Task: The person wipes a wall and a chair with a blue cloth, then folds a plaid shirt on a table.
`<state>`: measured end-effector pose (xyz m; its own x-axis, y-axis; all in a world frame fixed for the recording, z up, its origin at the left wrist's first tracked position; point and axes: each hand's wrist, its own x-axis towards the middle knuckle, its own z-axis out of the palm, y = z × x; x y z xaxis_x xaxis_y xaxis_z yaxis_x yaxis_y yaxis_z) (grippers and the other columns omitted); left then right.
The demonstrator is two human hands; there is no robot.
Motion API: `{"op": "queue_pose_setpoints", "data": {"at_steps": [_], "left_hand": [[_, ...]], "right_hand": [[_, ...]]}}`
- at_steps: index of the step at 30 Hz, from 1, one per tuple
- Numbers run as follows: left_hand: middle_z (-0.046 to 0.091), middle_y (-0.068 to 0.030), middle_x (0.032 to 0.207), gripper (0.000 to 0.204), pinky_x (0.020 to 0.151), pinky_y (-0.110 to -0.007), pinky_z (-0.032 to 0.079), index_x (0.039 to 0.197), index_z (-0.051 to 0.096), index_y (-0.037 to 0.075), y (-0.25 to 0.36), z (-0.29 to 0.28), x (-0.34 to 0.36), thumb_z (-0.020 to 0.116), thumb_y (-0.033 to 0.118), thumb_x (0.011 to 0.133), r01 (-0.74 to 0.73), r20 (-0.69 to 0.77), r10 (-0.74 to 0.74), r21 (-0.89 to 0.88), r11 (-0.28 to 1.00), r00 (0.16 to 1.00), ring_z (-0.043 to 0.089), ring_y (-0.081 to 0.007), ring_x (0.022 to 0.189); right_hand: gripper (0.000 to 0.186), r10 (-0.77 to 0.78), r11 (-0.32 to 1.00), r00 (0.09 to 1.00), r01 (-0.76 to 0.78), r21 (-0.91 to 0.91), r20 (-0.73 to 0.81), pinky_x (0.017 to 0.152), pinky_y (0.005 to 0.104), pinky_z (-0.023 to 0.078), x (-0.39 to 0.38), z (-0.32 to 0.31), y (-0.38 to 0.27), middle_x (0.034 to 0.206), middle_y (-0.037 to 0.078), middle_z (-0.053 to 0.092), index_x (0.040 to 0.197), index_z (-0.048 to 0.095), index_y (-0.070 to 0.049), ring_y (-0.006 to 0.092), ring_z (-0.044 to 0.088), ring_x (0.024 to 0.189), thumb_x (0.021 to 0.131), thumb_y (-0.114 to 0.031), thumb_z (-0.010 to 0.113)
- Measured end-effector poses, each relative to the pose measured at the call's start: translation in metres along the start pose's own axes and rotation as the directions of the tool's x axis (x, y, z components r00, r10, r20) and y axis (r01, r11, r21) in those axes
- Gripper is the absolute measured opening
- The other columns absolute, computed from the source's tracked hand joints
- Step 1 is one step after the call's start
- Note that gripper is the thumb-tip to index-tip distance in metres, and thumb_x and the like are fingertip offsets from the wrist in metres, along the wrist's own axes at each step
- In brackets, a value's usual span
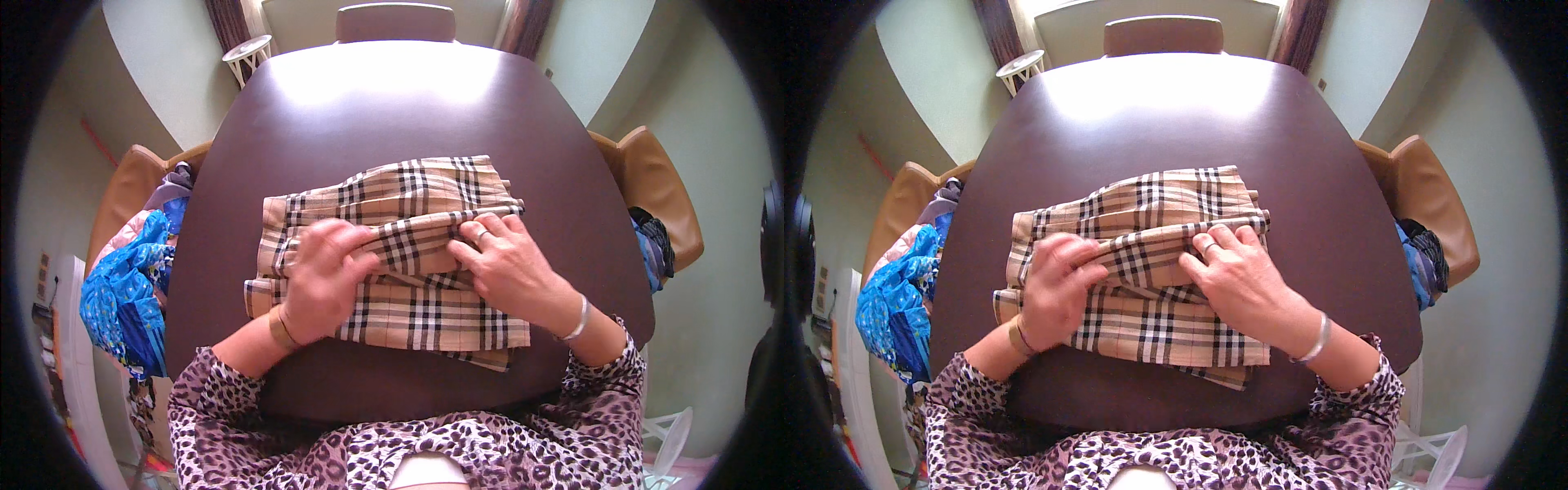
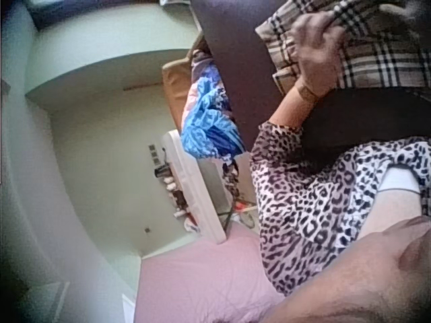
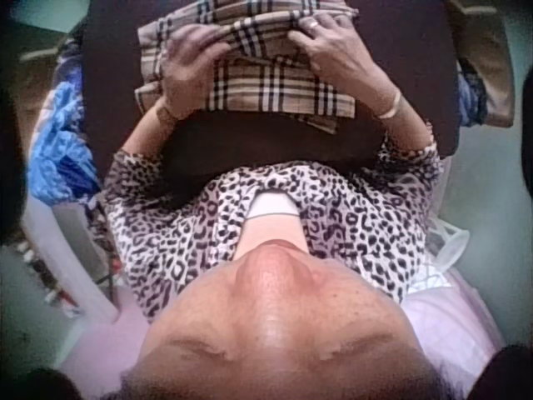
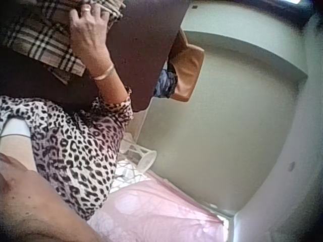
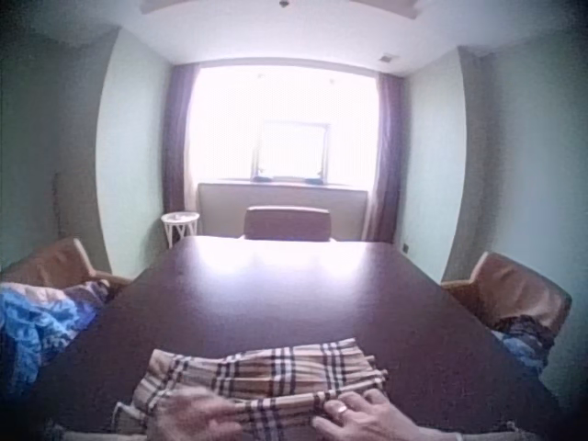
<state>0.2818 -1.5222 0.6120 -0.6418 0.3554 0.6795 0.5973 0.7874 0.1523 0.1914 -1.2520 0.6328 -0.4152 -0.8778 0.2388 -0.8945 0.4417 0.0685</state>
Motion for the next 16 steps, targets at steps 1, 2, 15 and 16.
{"op": "queue_pose_setpoints", "data": {"at_steps": [1, 2, 15, 16], "left_hand": [[0.062, -0.0147, 0.116, 0.026, 0.094, -0.046, 0.049, 0.101, 0.068, 0.001, 0.007, 0.0, -0.003, 0.059, -0.005, 0.077, -0.108, 0.069, 0.108, -0.004, 0.994, 0.992, 0.057, -0.0348, 0.11], [0.061, -0.0151, 0.12, 0.03, 0.099, -0.046, 0.047, 0.106, 0.067, 0.0, 0.015, 0.002, -0.002, 0.062, 0.0, 0.076, -0.115, 0.184, 0.14, -0.137, 0.984, 0.973, 0.056, -0.0346, 0.115], [0.05, -0.0123, 0.141, 0.055, 0.106, -0.046, 0.029, 0.139, 0.051, 0.01, 0.04, 0.038, -0.005, 0.066, 0.028, 0.089, 0.057, 0.563, 0.052, -0.174, 0.983, 0.825, 0.044, -0.0246, 0.131], [0.05, -0.0125, 0.141, 0.056, 0.108, -0.047, 0.028, 0.139, 0.051, 0.01, 0.039, 0.039, -0.006, 0.066, 0.029, 0.088, 0.059, 0.567, 0.055, -0.181, 0.982, 0.822, 0.043, -0.025, 0.132]], "right_hand": [[0.033, 0.018, 0.996, 1.0, -0.02, -0.091, -0.015, 0.092, 0.04, 0.043, 0.002, 0.011, -0.002, 0.113, 0.011, 0.063, 0.108, 0.064, -0.007, 0.0253, 0.057, 0.11, 0.076, -0.014, 0.069], [0.035, 0.014, 0.997, 0.999, -0.018, -0.078, -0.048, 0.09, 0.0394, 0.044, 0.003, 0.015, -0.003, 0.113, 0.013, 0.063, 0.115, 0.062, -0.005, 0.0256, 0.059, 0.107, 0.08, -0.01, 0.063], [0.018, -0.041, 0.996, 0.999, 0.042, 0.077, -0.014, 0.079, 0.038, 0.05, 0.006, 0.0, -0.005, 0.088, 0.008, 0.067, 0.087, 0.068, -0.007, 0.0251, 0.064, 0.087, 0.07, -0.012, 0.065], [0.018, 0.007, 0.995, 0.997, -0.015, 0.099, 0.08, 0.082, 0.0397, 0.049, 0.002, 0.012, 0.0, 0.093, 0.008, 0.067, 0.087, 0.068, -0.008, 0.0271, 0.064, 0.089, 0.07, -0.012, 0.065]]}}
